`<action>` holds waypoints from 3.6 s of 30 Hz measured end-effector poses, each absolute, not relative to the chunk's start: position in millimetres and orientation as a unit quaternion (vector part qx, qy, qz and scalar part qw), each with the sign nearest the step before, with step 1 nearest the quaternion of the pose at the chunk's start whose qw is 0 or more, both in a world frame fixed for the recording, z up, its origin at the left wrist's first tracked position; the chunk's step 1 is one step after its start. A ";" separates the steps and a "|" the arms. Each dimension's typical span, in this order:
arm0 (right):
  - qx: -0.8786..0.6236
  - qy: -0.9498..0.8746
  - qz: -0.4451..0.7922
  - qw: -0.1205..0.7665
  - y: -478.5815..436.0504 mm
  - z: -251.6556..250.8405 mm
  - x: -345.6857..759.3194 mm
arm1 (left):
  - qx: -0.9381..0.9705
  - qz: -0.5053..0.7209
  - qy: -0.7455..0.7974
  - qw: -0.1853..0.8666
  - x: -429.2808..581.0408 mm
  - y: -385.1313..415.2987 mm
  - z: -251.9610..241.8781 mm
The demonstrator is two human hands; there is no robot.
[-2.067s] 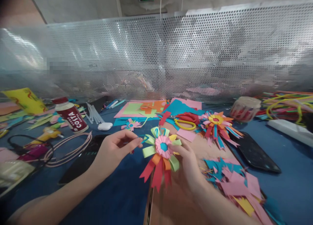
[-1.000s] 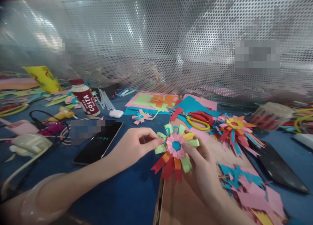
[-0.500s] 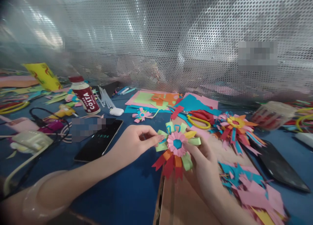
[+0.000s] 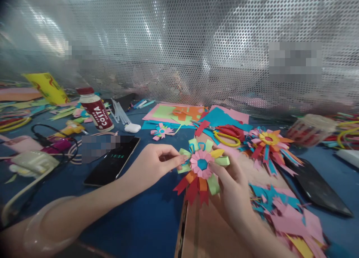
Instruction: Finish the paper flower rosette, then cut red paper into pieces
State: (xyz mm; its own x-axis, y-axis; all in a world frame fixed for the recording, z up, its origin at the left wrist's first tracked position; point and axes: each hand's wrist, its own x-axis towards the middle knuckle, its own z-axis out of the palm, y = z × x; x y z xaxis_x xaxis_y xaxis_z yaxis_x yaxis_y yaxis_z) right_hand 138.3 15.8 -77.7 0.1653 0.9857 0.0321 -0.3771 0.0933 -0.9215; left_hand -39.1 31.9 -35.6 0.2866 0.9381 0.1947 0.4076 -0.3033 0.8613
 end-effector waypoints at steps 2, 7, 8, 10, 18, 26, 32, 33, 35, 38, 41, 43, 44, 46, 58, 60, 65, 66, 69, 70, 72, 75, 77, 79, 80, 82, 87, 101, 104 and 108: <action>-0.415 -0.364 0.526 0.647 15.1 -76.5 138.1 | 0.716 0.368 0.471 0.360 -39.4 31.6 -35.8; -0.417 -0.367 0.523 0.647 15.0 -77.6 139.0 | 0.712 0.365 0.474 0.368 -38.6 32.9 -35.6; -0.418 -0.370 0.521 0.646 15.3 -78.3 139.3 | 0.709 0.366 0.474 0.372 -38.2 33.3 -35.6; -0.419 -0.375 0.514 0.647 15.7 -79.5 139.8 | 0.702 0.369 0.472 0.385 -37.7 33.8 -35.8; -0.412 -0.383 0.517 0.645 13.6 -77.7 138.8 | 0.684 0.368 0.472 0.416 -37.1 33.9 -37.5; -0.398 -0.367 0.526 0.656 12.1 -74.1 135.8 | 0.692 0.366 0.479 0.398 -37.7 32.7 -36.8; -0.410 -0.366 0.517 0.656 14.2 -77.5 139.5 | 0.688 0.363 0.492 0.391 -37.9 33.1 -35.9; -0.415 -0.369 0.513 0.654 14.5 -78.6 140.4 | 0.686 0.364 0.490 0.395 -38.0 33.0 -35.1; -0.421 -0.378 0.508 0.650 14.6 -80.3 141.9 | 0.685 0.364 0.489 0.399 -38.2 32.6 -33.0; -0.414 -0.387 0.509 0.647 14.5 -80.5 142.3 | 0.679 0.362 0.496 0.402 -39.1 31.8 -30.2; -0.410 -0.385 0.515 0.647 14.3 -78.8 140.9 | 0.679 0.363 0.499 0.398 -39.3 32.0 -30.1; -0.412 -0.385 0.517 0.644 14.3 -78.1 140.0 | 0.686 0.363 0.496 0.389 -38.8 32.6 -31.7; -0.413 -0.387 0.517 0.642 14.4 -78.0 139.7 | 0.689 0.362 0.496 0.385 -38.3 33.0 -32.7; -0.413 -0.393 0.517 0.639 14.6 -78.6 139.5 | 0.694 0.353 0.498 0.382 -37.4 33.7 -35.0; -0.408 -0.395 0.526 0.632 14.3 -77.4 138.8 | 0.700 0.347 0.492 0.384 -36.8 36.3 -34.7; -0.402 -0.393 0.529 0.635 14.3 -77.4 138.4 | 0.697 0.346 0.492 0.390 -36.3 36.3 -33.7; -0.399 -0.400 0.524 0.638 14.5 -79.6 138.4 | 0.698 0.345 0.494 0.388 -36.9 36.8 -34.1; -0.397 -0.399 0.525 0.638 14.7 -80.1 138.5 | 0.698 0.344 0.495 0.387 -37.2 36.9 -34.4; -0.400 -0.396 0.527 0.637 15.5 -81.9 138.6 | 0.699 0.342 0.499 0.381 -38.0 37.2 -34.2; -0.403 -0.394 0.527 0.636 15.8 -82.4 138.5 | 0.701 0.341 0.501 0.376 -38.2 37.3 -33.7; -0.404 -0.392 0.528 0.635 16.2 -83.0 138.3 | 0.706 0.338 0.509 0.358 -38.6 37.5 -32.2; -0.404 -0.390 0.532 0.634 16.2 -83.2 137.4 | 0.711 0.347 0.515 0.330 -39.6 39.2 -30.7; -0.401 -0.391 0.539 0.629 15.7 -82.8 136.5 | 0.716 0.362 0.507 0.315 -40.7 41.2 -30.8; -0.393 -0.394 0.550 0.623 15.0 -82.2 135.3 | 0.723 0.368 0.502 0.299 -41.9 43.4 -31.7; -0.390 -0.397 0.553 0.620 14.6 -82.1 134.7 | 0.726 0.368 0.502 0.292 -42.4 44.4 -32.3; -0.389 -0.405 0.556 0.612 13.7 -82.5 133.5 | 0.731 0.365 0.502 0.286 -42.9 45.9 -33.4; -0.374 -0.416 0.561 0.610 12.1 -84.8 131.3 | 0.735 0.353 0.496 0.300 -42.5 47.5 -35.1; -0.400 -0.413 0.543 0.612 11.8 -79.2 132.6 | 0.754 0.323 0.499 0.279 -41.6 44.0 -32.9; -0.396 -0.417 0.547 0.609 11.6 -80.1 133.0 | 0.766 0.313 0.504 0.249 -41.9 42.7 -31.4; -0.391 -0.415 0.549 0.610 13.4 -82.8 132.7 | 0.784 0.297 0.502 0.210 -43.8 43.9 -33.8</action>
